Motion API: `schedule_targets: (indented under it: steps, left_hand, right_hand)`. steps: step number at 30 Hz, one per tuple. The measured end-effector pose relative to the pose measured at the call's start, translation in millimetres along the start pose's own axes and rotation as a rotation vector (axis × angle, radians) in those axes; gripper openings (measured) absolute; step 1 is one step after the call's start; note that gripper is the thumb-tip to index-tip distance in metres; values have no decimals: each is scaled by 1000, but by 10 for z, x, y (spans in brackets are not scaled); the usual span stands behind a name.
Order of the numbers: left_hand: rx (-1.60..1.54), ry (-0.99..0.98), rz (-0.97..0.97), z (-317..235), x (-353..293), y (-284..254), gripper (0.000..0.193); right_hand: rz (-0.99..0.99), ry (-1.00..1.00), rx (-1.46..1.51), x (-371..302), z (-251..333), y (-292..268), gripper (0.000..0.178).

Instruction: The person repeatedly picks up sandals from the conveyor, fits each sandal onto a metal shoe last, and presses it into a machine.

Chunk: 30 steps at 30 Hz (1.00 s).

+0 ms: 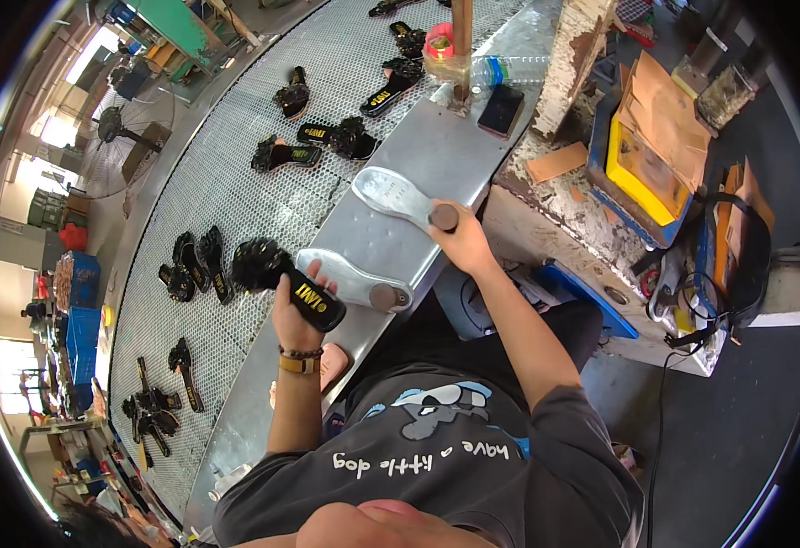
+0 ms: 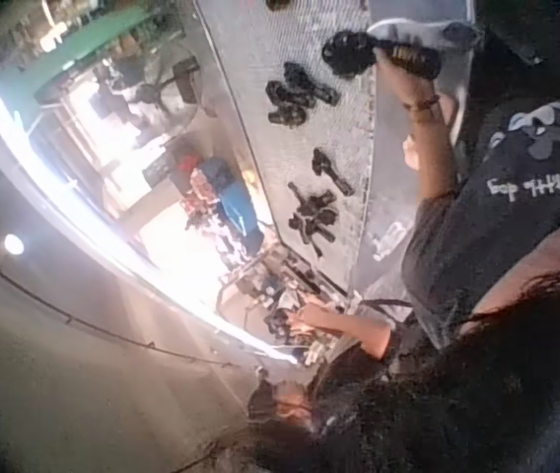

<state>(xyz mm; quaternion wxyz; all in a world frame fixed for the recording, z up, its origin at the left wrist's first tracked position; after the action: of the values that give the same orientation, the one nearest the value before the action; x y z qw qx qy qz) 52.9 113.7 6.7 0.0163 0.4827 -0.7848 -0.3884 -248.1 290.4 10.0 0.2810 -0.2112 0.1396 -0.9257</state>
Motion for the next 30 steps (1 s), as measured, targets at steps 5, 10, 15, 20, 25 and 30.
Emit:
schedule_targets:
  steps: [5,10,15,20,25,30]
  left_hand:
    - [61,-56,-103,56,237,167,46]
    - [120,-190,246,223,286,637,71]
    - [388,-185,467,916,-718,1617,29]
    - [259,-263,572,1233,-811,1905,45]
    - [284,-338,825,1446,-1034,2270,68]
    - [826,55,1459,1239,-1263,2680,71]
  right_hand:
    - [192,443,135,-312,706,-64,48]
    - [251,453,486,-1186,1315,-303,34]
    - [-30,87,586,-1292,1659,-476,5]
    - [-208,33,51,-1368,1503,-930,37]
    - [82,347,85,-1438,968,-1253,61]
    - [-480,492,556,-1287,656,-2046,46]
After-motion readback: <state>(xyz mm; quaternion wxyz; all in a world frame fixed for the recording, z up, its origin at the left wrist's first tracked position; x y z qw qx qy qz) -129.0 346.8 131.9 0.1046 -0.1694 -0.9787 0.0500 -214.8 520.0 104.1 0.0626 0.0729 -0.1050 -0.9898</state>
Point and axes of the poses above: each hand's wrist, its own x-axis towards the middle knuckle, its own y-axis out of the palm, z = x × y, the point moved 9 cm from there along x, towards the middle knuckle, and after that the axes turned 2 degrees about x, right-handed, at the moved point
